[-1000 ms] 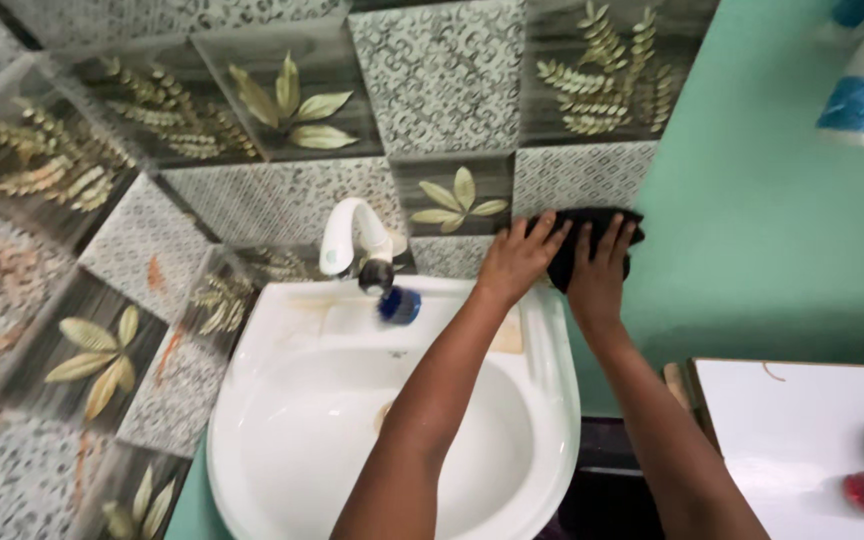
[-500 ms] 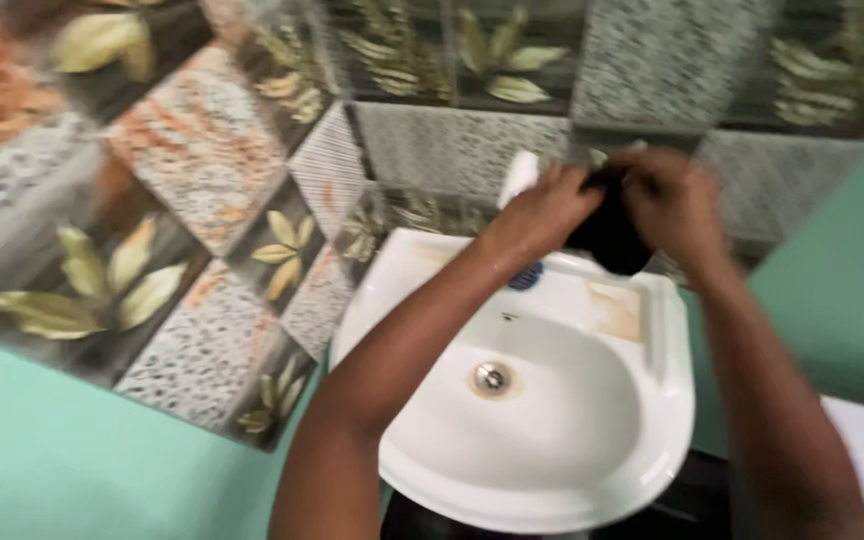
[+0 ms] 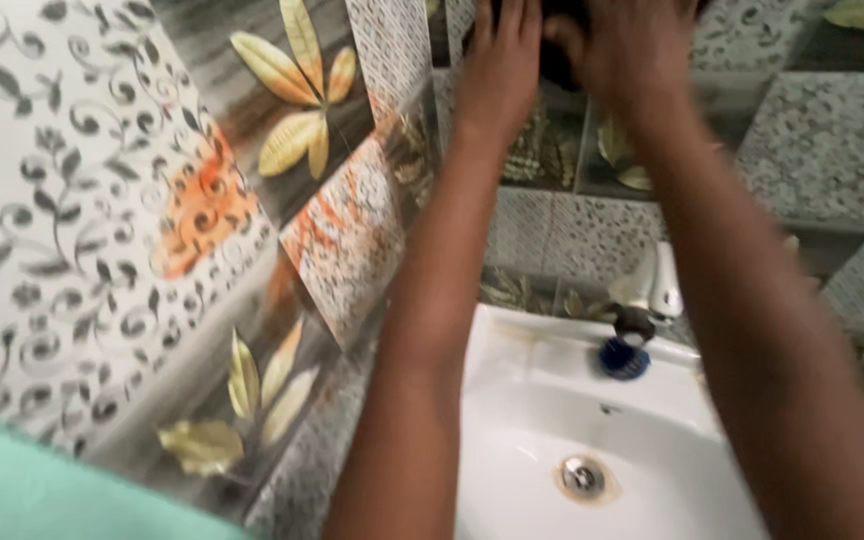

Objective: The person scrubs a white bathroom sink with a blue brush and rinses it under running water. They then wet a dark cloth and wipe the patterned tiles on the wall above the sink, repeatedly rinsing and wringing the cloth.

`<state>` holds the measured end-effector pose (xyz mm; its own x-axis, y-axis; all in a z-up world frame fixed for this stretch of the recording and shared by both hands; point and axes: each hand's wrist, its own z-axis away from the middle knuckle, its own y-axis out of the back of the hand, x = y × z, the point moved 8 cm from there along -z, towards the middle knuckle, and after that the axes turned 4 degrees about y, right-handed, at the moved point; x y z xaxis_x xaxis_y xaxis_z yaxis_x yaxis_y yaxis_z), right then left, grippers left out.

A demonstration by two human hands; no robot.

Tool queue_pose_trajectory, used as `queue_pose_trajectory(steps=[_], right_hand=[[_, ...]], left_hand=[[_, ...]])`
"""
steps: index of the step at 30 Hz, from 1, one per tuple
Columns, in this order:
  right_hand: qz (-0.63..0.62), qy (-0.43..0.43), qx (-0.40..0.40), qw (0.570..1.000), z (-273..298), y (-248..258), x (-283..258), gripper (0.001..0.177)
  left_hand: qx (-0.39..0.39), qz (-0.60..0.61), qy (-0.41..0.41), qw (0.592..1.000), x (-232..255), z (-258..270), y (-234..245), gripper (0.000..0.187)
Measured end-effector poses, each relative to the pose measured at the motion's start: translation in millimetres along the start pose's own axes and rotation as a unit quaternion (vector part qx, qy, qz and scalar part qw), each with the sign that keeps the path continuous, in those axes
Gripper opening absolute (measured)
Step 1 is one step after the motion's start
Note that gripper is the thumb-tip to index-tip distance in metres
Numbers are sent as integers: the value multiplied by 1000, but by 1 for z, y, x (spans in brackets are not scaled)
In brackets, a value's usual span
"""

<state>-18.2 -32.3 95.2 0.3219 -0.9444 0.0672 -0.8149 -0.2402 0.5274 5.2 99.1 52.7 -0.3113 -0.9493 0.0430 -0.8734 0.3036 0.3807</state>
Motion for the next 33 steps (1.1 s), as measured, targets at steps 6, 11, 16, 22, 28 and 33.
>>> queue_pose_trajectory(steps=[6, 11, 16, 22, 28, 33], right_hand=[[89, -76, 5, 993, 60, -85, -31, 71], [151, -61, 78, 983, 121, -122, -41, 73], [106, -99, 45, 988, 190, -160, -24, 77], [92, -118, 41, 988, 252, -200, -15, 82], [95, -117, 35, 988, 309, -226, -12, 84], [91, -124, -5, 988, 346, -244, -14, 85]], left_hand=[[-44, -37, -31, 998, -41, 53, -46, 65], [-104, -37, -37, 993, -44, 117, -61, 61], [-131, -10, -44, 990, -26, 172, -74, 57], [-136, 16, -40, 990, -20, 229, -91, 54], [-158, 19, -39, 987, -12, 277, -109, 51], [-178, 12, -49, 983, -10, 317, -122, 54]])
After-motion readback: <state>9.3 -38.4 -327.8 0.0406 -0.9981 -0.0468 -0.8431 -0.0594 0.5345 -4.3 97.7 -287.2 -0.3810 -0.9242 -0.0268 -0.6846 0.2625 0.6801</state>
